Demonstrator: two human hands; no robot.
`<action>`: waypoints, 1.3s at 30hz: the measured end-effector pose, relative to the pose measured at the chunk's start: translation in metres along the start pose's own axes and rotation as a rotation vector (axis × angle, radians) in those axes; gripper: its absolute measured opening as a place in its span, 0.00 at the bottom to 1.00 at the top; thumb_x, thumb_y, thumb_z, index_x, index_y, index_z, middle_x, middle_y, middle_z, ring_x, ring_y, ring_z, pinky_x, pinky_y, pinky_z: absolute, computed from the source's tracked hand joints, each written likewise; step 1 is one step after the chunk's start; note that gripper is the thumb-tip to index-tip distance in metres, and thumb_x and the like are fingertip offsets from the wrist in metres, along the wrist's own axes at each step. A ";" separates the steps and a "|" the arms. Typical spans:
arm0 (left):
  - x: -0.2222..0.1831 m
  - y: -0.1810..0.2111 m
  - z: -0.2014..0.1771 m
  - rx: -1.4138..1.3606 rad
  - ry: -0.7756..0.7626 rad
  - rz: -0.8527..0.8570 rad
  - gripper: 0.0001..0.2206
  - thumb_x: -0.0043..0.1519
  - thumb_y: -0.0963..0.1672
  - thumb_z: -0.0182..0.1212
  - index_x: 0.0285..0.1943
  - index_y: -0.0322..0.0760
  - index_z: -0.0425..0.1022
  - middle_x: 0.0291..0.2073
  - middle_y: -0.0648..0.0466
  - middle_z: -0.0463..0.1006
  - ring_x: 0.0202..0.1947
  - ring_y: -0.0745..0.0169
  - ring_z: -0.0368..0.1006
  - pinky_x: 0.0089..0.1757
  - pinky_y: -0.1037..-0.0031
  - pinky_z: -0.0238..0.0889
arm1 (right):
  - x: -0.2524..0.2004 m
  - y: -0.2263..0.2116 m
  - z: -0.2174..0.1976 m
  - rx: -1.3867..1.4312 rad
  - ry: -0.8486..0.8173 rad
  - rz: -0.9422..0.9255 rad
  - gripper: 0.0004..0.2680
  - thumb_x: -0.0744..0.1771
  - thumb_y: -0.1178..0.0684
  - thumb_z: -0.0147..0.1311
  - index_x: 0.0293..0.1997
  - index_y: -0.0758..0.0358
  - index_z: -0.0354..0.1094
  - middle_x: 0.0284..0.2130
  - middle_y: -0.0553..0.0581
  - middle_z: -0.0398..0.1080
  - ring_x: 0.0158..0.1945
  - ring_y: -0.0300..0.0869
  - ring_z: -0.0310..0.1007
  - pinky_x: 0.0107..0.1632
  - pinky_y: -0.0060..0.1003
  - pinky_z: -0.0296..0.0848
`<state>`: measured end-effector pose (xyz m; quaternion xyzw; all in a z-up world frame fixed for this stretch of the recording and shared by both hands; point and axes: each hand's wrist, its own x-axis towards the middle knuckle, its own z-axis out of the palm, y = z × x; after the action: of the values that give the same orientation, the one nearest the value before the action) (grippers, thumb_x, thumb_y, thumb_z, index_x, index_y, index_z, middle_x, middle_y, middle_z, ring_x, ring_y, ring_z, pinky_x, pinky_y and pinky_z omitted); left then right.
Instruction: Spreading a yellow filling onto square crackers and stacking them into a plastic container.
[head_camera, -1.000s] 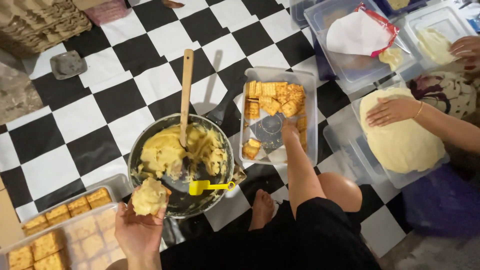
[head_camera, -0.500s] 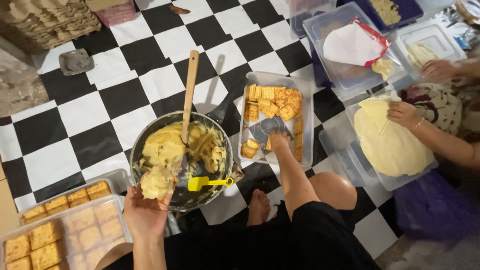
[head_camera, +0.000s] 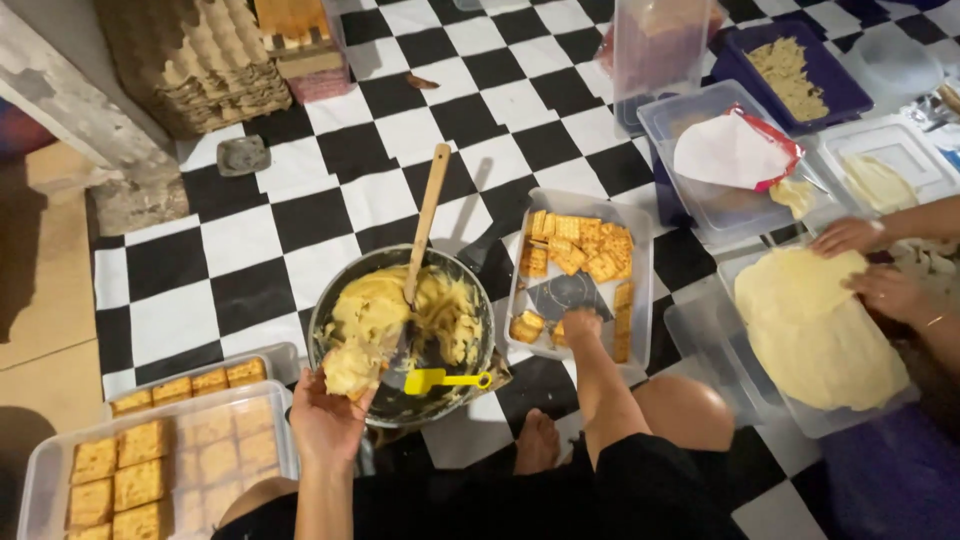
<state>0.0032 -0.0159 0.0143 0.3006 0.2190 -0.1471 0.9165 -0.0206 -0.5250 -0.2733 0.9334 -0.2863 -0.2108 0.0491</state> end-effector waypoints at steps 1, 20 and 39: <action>0.000 0.001 0.005 -0.013 -0.010 -0.007 0.21 0.72 0.50 0.44 0.63 0.29 0.67 0.55 0.40 0.75 0.50 0.50 0.76 0.45 0.66 0.73 | 0.003 0.002 -0.014 0.016 -0.028 0.013 0.11 0.67 0.52 0.51 0.52 0.60 0.77 0.56 0.64 0.71 0.59 0.57 0.71 0.52 0.52 0.75; -0.020 -0.019 0.032 0.083 -0.115 -0.098 0.41 0.68 0.58 0.48 0.80 0.26 0.39 0.74 0.23 0.42 0.74 0.26 0.46 0.64 0.46 0.54 | -0.244 -0.118 -0.282 1.570 -0.133 -0.721 0.15 0.62 0.59 0.70 0.51 0.61 0.71 0.34 0.52 0.78 0.32 0.32 0.74 0.31 0.23 0.76; -0.034 -0.039 0.040 0.437 -0.183 0.232 0.30 0.47 0.42 0.83 0.57 0.24 0.73 0.36 0.43 0.79 0.33 0.60 0.77 0.33 0.68 0.78 | -0.270 -0.149 -0.263 1.492 -0.138 -0.719 0.24 0.61 0.53 0.73 0.56 0.60 0.56 0.27 0.50 0.75 0.31 0.31 0.75 0.38 0.22 0.74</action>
<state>-0.0296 -0.0661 0.0405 0.4999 0.0625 -0.1113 0.8566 -0.0346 -0.2590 0.0315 0.7403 -0.0375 -0.0250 -0.6707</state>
